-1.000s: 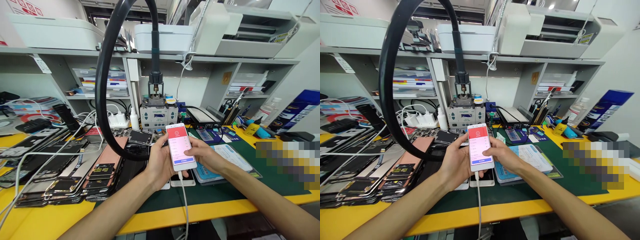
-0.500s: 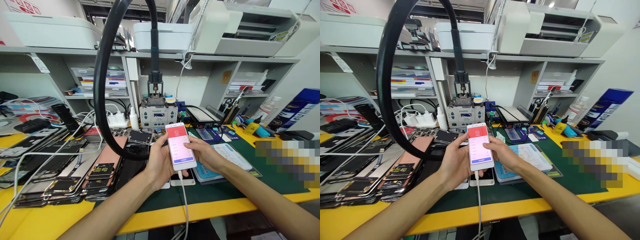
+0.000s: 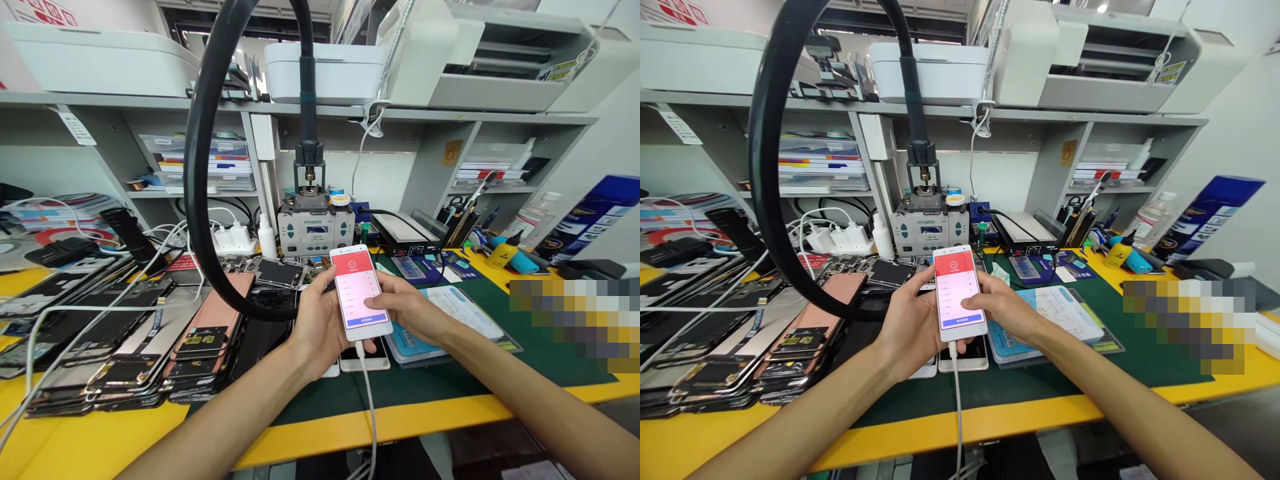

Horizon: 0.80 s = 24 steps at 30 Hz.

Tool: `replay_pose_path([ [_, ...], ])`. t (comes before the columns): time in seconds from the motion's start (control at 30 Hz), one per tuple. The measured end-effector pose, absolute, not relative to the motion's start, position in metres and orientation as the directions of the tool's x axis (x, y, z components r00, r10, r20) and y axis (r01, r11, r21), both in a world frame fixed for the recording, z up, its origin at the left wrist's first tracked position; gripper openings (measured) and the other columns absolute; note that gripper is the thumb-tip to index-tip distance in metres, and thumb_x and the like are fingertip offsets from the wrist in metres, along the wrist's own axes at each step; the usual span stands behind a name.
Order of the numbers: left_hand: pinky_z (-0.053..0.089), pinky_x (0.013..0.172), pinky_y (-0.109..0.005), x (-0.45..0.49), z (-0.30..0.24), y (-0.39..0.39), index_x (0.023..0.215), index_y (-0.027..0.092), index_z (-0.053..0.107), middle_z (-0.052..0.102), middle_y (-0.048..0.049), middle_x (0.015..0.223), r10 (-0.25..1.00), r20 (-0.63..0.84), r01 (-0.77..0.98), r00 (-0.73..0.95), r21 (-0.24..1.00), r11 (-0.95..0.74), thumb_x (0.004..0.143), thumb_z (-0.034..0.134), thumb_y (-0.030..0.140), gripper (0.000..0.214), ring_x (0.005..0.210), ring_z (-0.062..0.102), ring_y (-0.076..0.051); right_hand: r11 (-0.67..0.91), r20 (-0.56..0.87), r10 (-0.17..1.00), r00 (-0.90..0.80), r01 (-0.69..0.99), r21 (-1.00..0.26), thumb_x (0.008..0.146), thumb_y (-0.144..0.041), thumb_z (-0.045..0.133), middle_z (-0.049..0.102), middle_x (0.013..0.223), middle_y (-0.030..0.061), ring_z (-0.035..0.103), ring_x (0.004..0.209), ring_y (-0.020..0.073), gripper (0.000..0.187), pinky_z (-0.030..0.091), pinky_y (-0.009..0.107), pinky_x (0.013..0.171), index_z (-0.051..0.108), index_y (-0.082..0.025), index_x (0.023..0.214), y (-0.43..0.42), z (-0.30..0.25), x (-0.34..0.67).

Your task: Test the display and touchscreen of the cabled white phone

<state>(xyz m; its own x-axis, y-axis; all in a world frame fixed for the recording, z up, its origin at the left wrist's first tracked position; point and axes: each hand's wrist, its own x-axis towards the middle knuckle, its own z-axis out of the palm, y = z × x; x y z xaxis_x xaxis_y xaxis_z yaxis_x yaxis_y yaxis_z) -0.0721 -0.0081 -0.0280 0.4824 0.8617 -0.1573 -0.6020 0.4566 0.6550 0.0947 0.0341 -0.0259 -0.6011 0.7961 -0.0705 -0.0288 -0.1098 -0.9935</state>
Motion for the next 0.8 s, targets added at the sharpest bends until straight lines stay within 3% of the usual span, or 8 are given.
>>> replay_pose_path([
  [0.27,0.052,0.051,-0.036,-0.0719,-0.0282,-0.0083,0.118,0.010,0.063,0.067,-0.0157,0.093,0.860,-0.158,-0.601,0.486,0.654,0.460,0.088,0.037,0.061,0.065,0.069,0.062,-0.024,-0.183,-0.078,0.783,-0.617,-0.109,-0.977,0.085,-0.029,0.059,0.072,0.091,0.0054,0.066,0.073,0.0184,0.041,0.051,0.029,0.063,0.058,-0.021,0.125,0.0318,-0.0222,0.0941],
  [0.8,0.052,0.050,-0.036,-0.0720,-0.0269,-0.0092,0.118,0.011,0.062,0.067,-0.0160,0.093,0.857,-0.162,-0.600,0.490,0.650,0.466,0.088,0.036,0.061,0.064,0.069,0.063,-0.025,-0.225,-0.089,0.794,-0.601,-0.155,-0.962,0.087,-0.031,0.057,0.072,0.097,0.0062,0.066,0.076,0.0186,0.041,0.050,0.029,0.064,0.057,-0.021,0.127,0.0314,-0.0220,0.0925],
])
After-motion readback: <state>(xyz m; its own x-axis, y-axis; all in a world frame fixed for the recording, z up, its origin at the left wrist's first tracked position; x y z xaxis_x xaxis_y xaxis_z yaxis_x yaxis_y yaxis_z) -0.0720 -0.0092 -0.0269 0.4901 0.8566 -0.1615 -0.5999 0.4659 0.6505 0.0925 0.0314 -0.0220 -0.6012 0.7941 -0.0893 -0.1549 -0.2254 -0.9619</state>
